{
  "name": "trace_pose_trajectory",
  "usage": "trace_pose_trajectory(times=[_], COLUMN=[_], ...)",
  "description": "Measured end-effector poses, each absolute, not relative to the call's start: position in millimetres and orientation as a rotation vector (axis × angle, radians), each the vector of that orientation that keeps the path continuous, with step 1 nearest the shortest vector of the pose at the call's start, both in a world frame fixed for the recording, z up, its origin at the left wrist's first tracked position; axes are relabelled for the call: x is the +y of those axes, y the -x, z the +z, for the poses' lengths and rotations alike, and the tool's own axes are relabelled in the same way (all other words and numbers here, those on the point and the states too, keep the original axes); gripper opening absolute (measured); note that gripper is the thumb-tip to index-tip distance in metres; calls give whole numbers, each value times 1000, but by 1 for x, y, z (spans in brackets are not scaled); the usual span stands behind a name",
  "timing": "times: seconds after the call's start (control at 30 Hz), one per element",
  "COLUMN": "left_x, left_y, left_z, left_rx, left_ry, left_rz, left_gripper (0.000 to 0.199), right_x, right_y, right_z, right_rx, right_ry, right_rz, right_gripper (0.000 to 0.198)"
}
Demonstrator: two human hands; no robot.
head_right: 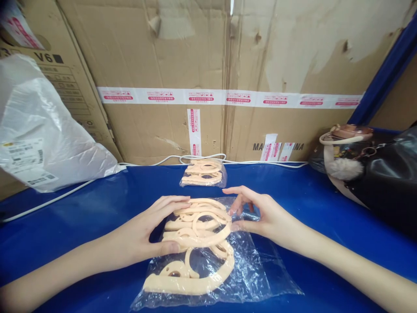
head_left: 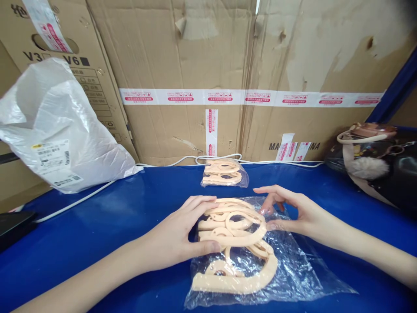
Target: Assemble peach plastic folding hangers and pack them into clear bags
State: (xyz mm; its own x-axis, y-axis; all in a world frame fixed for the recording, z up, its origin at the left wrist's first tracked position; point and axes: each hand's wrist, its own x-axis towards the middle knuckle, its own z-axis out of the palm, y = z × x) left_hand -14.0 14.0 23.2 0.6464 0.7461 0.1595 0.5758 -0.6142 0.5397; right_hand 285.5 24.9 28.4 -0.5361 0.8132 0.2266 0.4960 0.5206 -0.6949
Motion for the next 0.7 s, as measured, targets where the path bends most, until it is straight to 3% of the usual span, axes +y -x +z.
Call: trace_pose_trajectory(times=[0.33,0.57,0.7], left_x=[11,-3,-5], left_y=[15,-15,-42], left_z=[18,43,42], left_rx=[1100,829,750], left_ry=[-2462,-2655,-2675], left_rz=[558,299,318], left_gripper=[67,63,55], right_x=[24,56,61], right_y=[-281,-322,-322], right_z=[27,26,21], right_rx=[-2232,-2205,-1991], right_ry=[1087,1471,1320], right_rz=[792,385,1049], right_gripper=[56,63,67])
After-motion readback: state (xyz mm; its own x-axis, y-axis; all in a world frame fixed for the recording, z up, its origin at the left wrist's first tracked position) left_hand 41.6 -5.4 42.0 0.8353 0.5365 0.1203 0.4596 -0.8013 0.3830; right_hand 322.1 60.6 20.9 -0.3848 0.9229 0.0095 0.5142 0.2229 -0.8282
